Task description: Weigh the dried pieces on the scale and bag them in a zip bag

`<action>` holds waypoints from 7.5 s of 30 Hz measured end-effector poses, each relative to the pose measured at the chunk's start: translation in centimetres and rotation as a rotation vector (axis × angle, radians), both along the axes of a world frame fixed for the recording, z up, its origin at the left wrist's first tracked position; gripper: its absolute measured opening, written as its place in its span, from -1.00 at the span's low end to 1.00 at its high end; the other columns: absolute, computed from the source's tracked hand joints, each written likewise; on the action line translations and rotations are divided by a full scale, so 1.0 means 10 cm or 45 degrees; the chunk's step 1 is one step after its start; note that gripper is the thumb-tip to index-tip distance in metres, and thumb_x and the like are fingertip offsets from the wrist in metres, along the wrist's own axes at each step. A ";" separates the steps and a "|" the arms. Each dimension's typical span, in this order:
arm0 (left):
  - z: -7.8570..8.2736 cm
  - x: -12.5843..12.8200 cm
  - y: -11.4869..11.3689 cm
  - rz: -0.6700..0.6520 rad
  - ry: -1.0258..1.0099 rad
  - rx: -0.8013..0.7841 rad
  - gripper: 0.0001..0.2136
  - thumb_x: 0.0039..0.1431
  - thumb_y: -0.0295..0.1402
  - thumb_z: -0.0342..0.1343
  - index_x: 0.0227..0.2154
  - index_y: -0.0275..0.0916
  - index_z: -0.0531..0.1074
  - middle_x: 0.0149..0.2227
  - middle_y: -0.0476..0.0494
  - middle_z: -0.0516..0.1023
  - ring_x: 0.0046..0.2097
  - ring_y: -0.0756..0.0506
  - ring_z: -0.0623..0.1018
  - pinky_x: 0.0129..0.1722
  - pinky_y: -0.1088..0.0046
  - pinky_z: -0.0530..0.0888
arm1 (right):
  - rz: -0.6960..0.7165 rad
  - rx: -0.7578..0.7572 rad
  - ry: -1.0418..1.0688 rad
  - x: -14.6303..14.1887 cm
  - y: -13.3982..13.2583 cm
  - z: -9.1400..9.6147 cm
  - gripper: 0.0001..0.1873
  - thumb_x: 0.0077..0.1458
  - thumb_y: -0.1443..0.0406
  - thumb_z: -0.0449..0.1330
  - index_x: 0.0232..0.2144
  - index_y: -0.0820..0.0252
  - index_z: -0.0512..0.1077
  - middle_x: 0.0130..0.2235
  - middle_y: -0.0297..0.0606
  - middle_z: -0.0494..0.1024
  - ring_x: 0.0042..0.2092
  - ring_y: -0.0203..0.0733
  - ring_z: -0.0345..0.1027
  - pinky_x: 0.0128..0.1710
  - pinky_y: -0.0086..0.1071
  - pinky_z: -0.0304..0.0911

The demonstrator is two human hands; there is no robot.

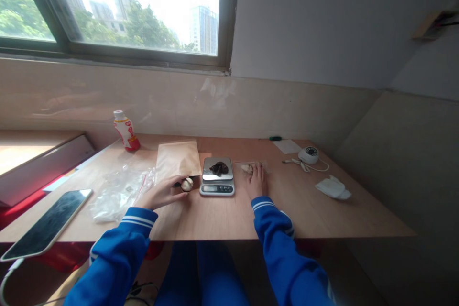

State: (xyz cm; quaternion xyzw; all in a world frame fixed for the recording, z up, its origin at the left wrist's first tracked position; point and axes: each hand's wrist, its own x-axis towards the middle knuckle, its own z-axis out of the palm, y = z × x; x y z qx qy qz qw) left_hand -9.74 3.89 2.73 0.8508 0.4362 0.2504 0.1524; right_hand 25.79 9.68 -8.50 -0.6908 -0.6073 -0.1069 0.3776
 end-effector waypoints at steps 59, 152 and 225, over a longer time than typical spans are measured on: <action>-0.50 0.58 -0.12 1.422 0.285 0.077 -0.60 0.18 -0.13 -0.11 -0.22 -0.38 0.43 -0.20 -0.44 0.34 -0.12 -0.37 0.37 -0.19 0.08 0.31 | -0.001 -0.012 -0.010 -0.02 -0.04 0.07 -0.46 0.05 0.41 -0.10 0.10 0.40 0.25 0.25 0.01 0.15 0.27 0.07 -0.07 0.18 -0.09 0.03; -0.60 0.56 -0.47 0.878 -0.546 -0.026 -0.64 0.16 -0.15 -0.08 -0.11 -0.26 0.39 -0.25 -0.19 0.51 -0.30 -0.14 0.49 -0.28 0.29 0.43 | 0.046 -0.031 0.015 0.02 -0.02 0.01 -0.47 0.07 0.39 -0.10 0.10 0.42 0.21 0.26 0.04 0.11 0.29 0.05 -0.13 0.22 -0.10 -0.02; -0.48 0.26 -0.29 0.947 -0.033 0.321 -0.77 0.13 -0.46 -0.17 -0.30 -0.26 0.40 -0.26 -0.22 0.45 -0.18 -0.18 0.47 -0.14 0.29 0.40 | 0.342 0.001 1.143 -0.20 -0.28 0.24 -0.74 -0.08 0.20 0.05 -0.29 0.15 0.34 -0.36 -0.24 0.47 -0.36 -0.12 0.34 -0.36 -0.28 0.28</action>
